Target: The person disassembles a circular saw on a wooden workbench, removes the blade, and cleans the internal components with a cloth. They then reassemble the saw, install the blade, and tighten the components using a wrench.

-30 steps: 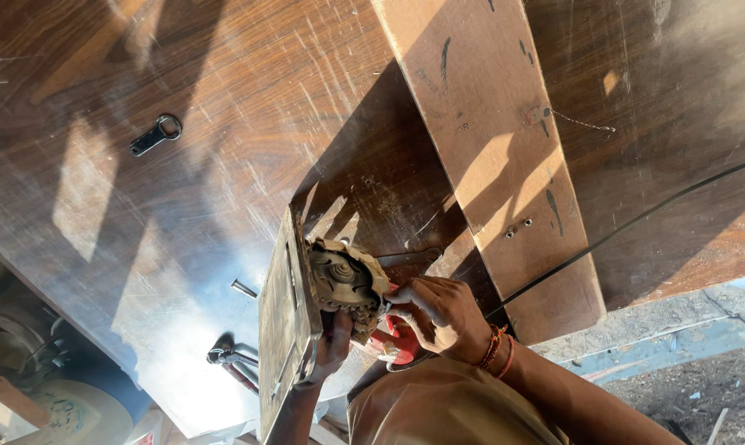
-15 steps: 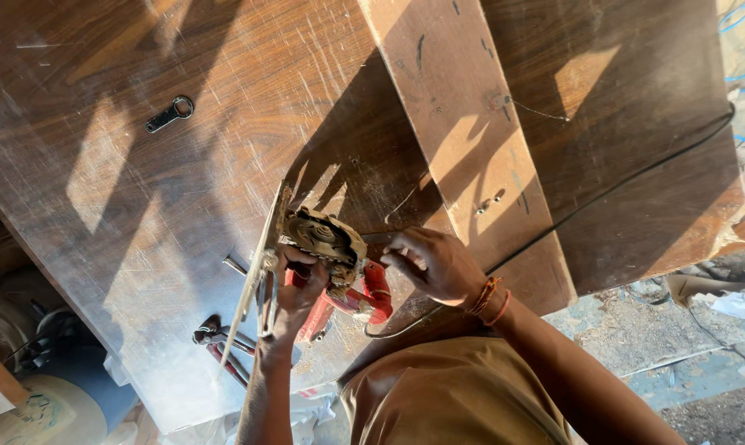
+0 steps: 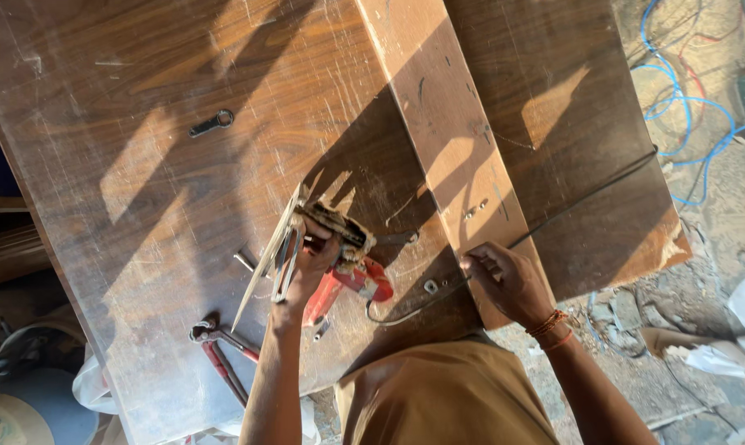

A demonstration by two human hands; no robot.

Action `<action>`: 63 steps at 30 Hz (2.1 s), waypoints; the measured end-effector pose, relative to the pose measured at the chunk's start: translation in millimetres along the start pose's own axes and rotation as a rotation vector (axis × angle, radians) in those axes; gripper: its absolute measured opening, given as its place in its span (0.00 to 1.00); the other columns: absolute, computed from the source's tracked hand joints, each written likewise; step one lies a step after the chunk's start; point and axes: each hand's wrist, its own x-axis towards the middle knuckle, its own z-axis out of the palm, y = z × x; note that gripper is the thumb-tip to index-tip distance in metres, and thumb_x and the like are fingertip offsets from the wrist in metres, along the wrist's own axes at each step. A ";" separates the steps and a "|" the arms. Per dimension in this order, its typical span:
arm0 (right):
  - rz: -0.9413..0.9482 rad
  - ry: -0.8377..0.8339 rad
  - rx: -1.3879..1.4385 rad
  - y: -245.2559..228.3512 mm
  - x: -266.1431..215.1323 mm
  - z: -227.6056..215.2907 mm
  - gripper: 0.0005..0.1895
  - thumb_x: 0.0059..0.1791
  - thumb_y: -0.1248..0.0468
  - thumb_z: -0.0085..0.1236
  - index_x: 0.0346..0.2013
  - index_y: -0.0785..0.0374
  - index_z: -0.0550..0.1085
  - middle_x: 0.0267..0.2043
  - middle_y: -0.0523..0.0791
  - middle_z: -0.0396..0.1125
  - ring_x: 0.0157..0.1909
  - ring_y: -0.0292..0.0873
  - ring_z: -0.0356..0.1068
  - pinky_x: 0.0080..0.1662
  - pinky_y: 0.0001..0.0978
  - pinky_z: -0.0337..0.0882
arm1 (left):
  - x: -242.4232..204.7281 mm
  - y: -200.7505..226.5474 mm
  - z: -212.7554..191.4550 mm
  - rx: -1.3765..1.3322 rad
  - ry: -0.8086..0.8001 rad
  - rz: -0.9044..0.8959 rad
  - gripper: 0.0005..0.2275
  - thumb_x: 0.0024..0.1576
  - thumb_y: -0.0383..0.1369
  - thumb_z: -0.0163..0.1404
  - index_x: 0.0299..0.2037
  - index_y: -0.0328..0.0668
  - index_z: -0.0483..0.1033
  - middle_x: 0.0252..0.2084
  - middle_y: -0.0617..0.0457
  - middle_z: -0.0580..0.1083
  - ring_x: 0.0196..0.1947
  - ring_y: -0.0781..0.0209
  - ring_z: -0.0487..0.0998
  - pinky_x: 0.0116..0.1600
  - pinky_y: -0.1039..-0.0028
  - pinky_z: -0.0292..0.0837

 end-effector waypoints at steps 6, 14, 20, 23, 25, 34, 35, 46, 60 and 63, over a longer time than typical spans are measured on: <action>0.167 0.057 -0.011 0.5 -59.5 12.6 0.10 0.53 0.61 0.57 0.41 0.66 0.76 0.33 0.47 0.77 0.33 0.41 0.78 0.37 0.32 0.77 | 25.3 36.1 40.6 -0.182 -0.200 0.161 0.27 0.57 0.51 0.60 0.53 0.39 0.66 0.50 0.47 0.73 0.52 0.62 0.77 0.63 0.72 0.75; 0.172 0.123 -0.016 1.8 -110.6 33.1 0.10 0.51 0.61 0.57 0.42 0.65 0.77 0.34 0.45 0.78 0.33 0.37 0.78 0.36 0.30 0.77 | 29.1 62.8 77.7 0.692 0.206 0.298 0.10 0.61 0.29 0.59 0.40 0.36 0.69 0.34 0.51 0.74 0.31 0.67 0.76 0.36 0.74 0.76; 0.278 0.157 0.026 4.9 -130.7 50.6 0.11 0.52 0.60 0.57 0.41 0.65 0.77 0.34 0.45 0.77 0.32 0.38 0.78 0.35 0.31 0.77 | 22.3 86.4 80.0 1.099 0.159 0.386 0.08 0.60 0.27 0.59 0.40 0.35 0.72 0.32 0.49 0.75 0.26 0.65 0.77 0.30 0.74 0.76; 0.249 0.160 0.023 2.6 -135.0 57.6 0.11 0.51 0.59 0.58 0.41 0.65 0.77 0.33 0.45 0.78 0.32 0.38 0.78 0.34 0.31 0.77 | 22.4 87.5 82.4 0.904 0.168 0.254 0.08 0.61 0.28 0.57 0.38 0.38 0.69 0.31 0.52 0.75 0.29 0.66 0.80 0.34 0.75 0.77; 0.282 0.142 0.003 0.5 -134.7 60.1 0.11 0.51 0.59 0.58 0.41 0.64 0.77 0.33 0.45 0.78 0.31 0.38 0.77 0.34 0.32 0.77 | 25.7 84.1 80.7 0.739 0.157 0.197 0.08 0.61 0.28 0.57 0.38 0.38 0.68 0.30 0.53 0.75 0.29 0.66 0.79 0.34 0.76 0.77; 0.227 0.119 0.007 -7.6 -117.6 55.3 0.11 0.51 0.59 0.58 0.41 0.64 0.77 0.32 0.46 0.77 0.31 0.37 0.77 0.35 0.31 0.77 | 33.2 70.0 77.3 0.866 0.240 0.200 0.13 0.55 0.30 0.63 0.35 0.38 0.68 0.31 0.52 0.70 0.30 0.64 0.71 0.36 0.73 0.72; 0.226 0.106 0.006 -9.4 -114.4 54.1 0.10 0.51 0.60 0.58 0.41 0.64 0.77 0.32 0.46 0.77 0.32 0.37 0.77 0.36 0.31 0.77 | 31.4 70.9 78.1 0.892 0.247 0.237 0.13 0.54 0.30 0.63 0.36 0.37 0.68 0.31 0.51 0.71 0.31 0.64 0.71 0.37 0.73 0.72; 0.012 0.008 -0.076 -68.7 -59.5 46.1 0.10 0.52 0.59 0.56 0.41 0.63 0.78 0.36 0.45 0.77 0.34 0.40 0.78 0.36 0.32 0.76 | 23.6 89.3 90.2 0.769 0.188 0.150 0.06 0.59 0.28 0.57 0.35 0.37 0.72 0.27 0.53 0.75 0.26 0.66 0.74 0.31 0.72 0.73; 0.020 0.024 -0.039 -52.1 -58.3 39.7 0.11 0.53 0.60 0.56 0.43 0.64 0.77 0.37 0.45 0.78 0.35 0.39 0.78 0.37 0.32 0.76 | 39.7 6.0 29.5 -0.267 0.019 0.084 0.11 0.63 0.30 0.53 0.47 0.30 0.66 0.42 0.41 0.69 0.44 0.50 0.82 0.57 0.63 0.83; 0.031 0.040 -0.043 -49.3 -61.1 41.0 0.10 0.53 0.60 0.56 0.43 0.64 0.78 0.37 0.45 0.78 0.34 0.39 0.78 0.37 0.32 0.76 | 31.9 16.1 37.8 -0.161 -0.098 0.184 0.16 0.56 0.25 0.60 0.47 0.35 0.65 0.48 0.45 0.71 0.52 0.57 0.79 0.65 0.65 0.78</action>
